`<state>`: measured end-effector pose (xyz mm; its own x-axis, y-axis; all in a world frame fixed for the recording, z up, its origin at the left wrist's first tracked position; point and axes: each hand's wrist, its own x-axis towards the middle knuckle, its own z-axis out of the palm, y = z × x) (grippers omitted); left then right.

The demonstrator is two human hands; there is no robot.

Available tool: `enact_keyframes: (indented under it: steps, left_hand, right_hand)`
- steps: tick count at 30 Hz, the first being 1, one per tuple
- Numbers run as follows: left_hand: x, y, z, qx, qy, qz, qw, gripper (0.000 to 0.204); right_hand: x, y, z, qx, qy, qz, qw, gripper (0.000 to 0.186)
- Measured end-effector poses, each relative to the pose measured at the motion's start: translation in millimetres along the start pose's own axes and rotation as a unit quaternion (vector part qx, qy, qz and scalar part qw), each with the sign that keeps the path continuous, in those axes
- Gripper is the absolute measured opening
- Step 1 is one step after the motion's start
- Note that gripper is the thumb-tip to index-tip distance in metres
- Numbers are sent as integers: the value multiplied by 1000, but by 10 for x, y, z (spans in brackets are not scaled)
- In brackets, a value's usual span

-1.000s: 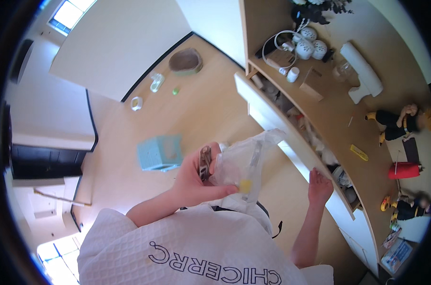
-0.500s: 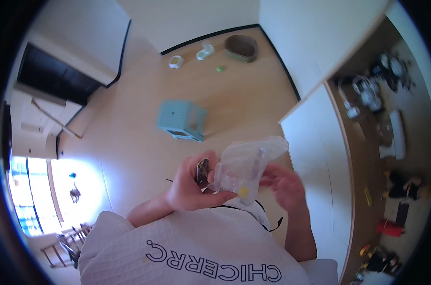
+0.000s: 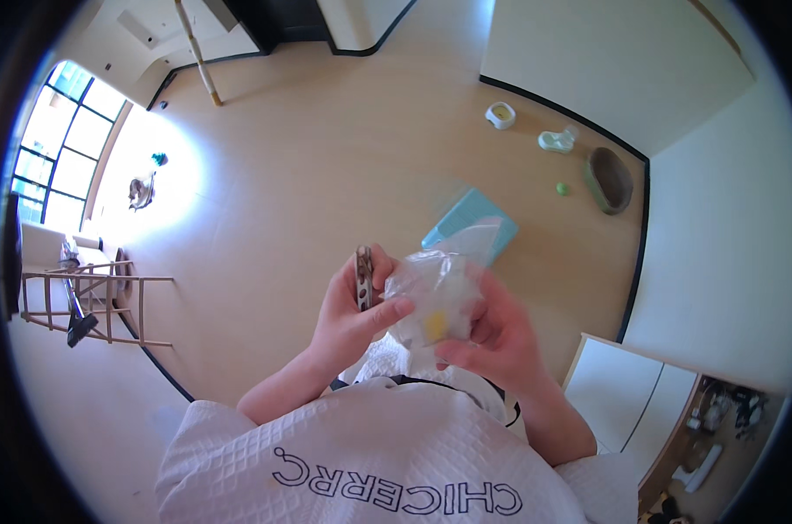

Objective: The person carries a cat and a cardboard box into a room, then sets up a work area on a desk. They unpack a light fixture and its components, then proceed to connect the electrical wires to a wall-mounted junction box. The person also retrieves additional parts from a drawer and continues assembling the fixture.

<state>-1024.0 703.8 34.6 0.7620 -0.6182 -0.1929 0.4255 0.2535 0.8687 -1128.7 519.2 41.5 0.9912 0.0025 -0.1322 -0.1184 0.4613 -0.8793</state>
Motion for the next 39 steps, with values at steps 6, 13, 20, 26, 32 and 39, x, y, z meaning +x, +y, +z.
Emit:
enact_keyframes:
  steps: [6, 13, 20, 26, 32, 39]
  left_hand:
    - [935, 301, -987, -81, 69, 42, 993, 39]
    - [2263, 956, -1705, 4, 104, 72, 992, 44]
    - [3780, 1791, -2139, 72, 92, 86, 989, 53]
    - [5281, 2626, -2508, 89, 97, 120, 984, 51]
    - [7054, 2999, -3099, 6, 44, 166, 985, 49]
    - [9224, 3765, -3591, 26, -82, 57, 995, 48]
  right_hand:
    - [1515, -31, 106, 71, -110, 98, 986, 96]
    - [3494, -65, -229, 98, -189, 57, 975, 90]
    - [5587, -757, -313, 40, -141, -12, 989, 87]
    - [7140, -1321, -529, -26, -134, -112, 984, 82]
    - [8660, -1654, -822, -71, -59, -178, 980, 76]
    - [10434, -2343, -1341, -65, 25, -195, 978, 42]
